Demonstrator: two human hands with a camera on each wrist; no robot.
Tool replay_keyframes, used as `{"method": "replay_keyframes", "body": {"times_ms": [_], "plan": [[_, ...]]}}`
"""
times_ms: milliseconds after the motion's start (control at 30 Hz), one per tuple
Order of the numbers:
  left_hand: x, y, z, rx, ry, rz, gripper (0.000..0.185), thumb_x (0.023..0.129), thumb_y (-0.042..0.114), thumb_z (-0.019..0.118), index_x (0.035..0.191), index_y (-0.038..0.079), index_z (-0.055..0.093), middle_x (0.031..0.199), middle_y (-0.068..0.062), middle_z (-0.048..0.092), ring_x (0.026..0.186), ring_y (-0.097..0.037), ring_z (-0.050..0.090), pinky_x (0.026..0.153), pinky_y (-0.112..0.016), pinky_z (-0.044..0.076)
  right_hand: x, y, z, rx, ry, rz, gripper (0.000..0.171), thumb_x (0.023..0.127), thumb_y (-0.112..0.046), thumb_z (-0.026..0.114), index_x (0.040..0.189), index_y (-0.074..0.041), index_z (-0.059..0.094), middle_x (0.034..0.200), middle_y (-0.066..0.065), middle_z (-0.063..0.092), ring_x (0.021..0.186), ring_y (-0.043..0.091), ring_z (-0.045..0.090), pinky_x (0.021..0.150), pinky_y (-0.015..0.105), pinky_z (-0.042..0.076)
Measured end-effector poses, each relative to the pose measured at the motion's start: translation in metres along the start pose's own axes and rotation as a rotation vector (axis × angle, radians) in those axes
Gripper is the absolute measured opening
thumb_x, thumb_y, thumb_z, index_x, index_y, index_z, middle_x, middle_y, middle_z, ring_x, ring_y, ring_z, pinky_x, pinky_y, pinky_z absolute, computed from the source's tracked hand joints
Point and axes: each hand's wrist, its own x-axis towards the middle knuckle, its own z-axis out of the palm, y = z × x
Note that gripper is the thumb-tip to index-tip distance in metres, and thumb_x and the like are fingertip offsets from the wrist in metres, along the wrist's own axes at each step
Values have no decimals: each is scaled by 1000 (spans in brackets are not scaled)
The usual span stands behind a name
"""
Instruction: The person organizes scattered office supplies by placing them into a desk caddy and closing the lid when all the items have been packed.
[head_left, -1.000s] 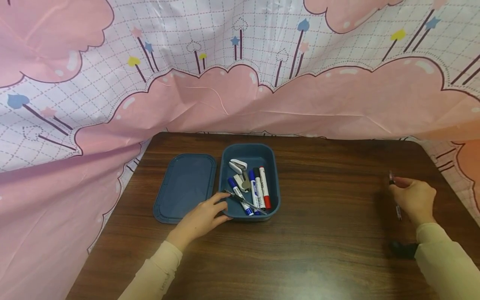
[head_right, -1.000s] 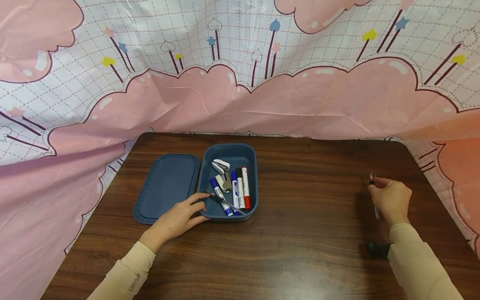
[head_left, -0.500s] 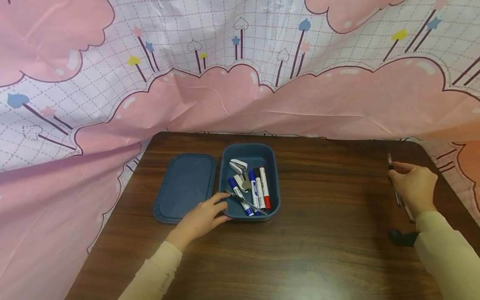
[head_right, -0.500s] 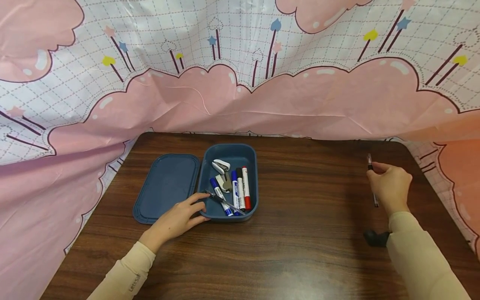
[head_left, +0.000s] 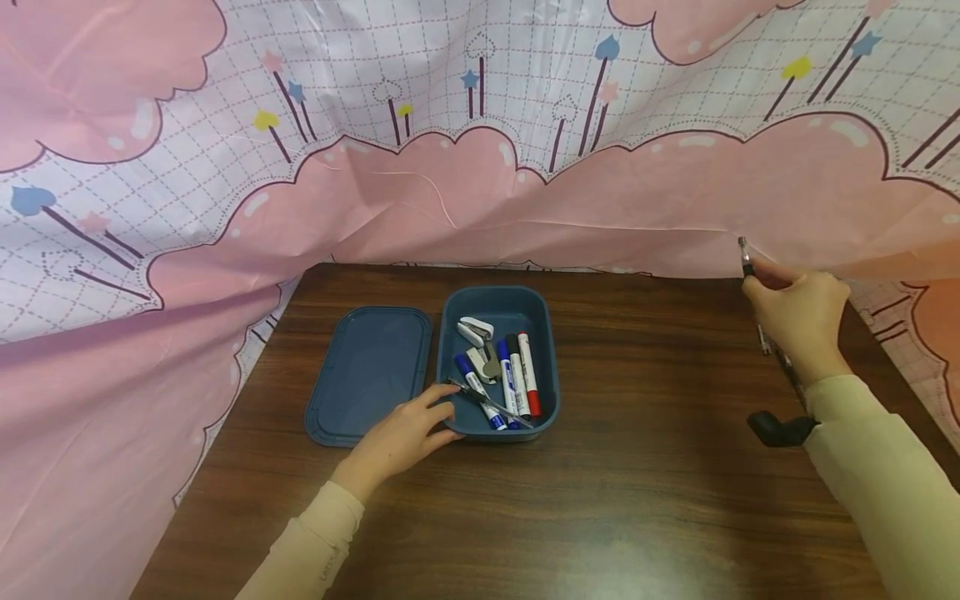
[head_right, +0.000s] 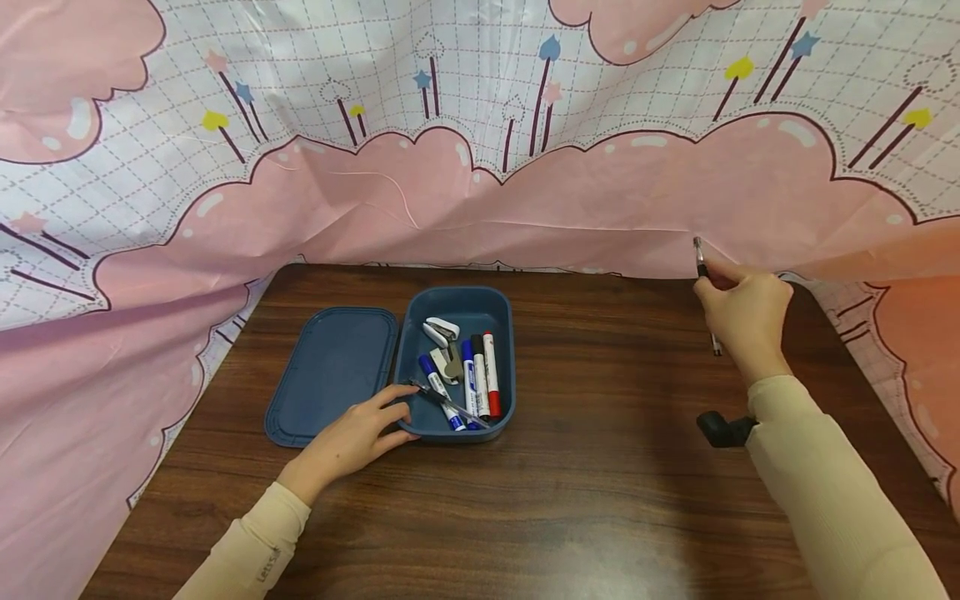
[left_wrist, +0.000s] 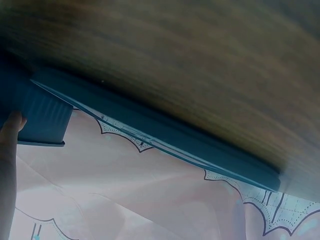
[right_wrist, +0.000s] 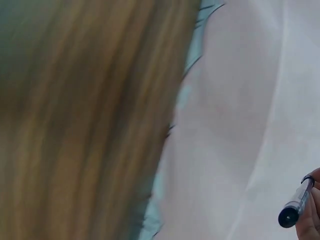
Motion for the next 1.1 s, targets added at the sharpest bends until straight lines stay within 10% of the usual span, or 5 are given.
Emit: {"method": "replay_keyframes", "body": {"times_ms": [67,200,400,533,1100], "plan": [[0,0,1,-3,-2,-2,19,90,29,69,101,15,65,142,-8,50,81,-11,67,68,-23,55,2,-15,2,38,25,-23,31,83,-18,60,112,-12,72,59,-51,38,59,-21,45,89,25,39],[0,0,0,-3,-6,-4,19,90,30,69,102,15,66,142,-8,50,80,-10,66,70,-26,56,3,-46,6,102,30,-80,29,85,-16,63,111,-12,73,66,-44,52,54,-27,43,56,1,35],[0,0,0,-1,-6,-8,19,90,30,70,101,15,65,141,-9,50,82,-11,67,71,-28,56,1,-87,10,150,38,-162,27,84,-13,64,108,-11,75,93,10,75,58,-27,46,56,-1,38],[0,-1,2,-1,-5,-9,18,89,30,70,100,15,65,141,-8,51,81,-11,66,70,-28,55,0,-109,13,199,32,-202,26,84,-10,64,107,-11,75,97,24,73,60,-27,47,57,-1,37],[0,1,1,-3,-18,-18,19,90,30,69,101,16,65,142,-8,49,77,-10,65,70,-28,54,-14,-156,39,363,-6,-282,23,84,-6,67,105,-5,75,95,19,74,65,-23,53,60,1,43]]}}
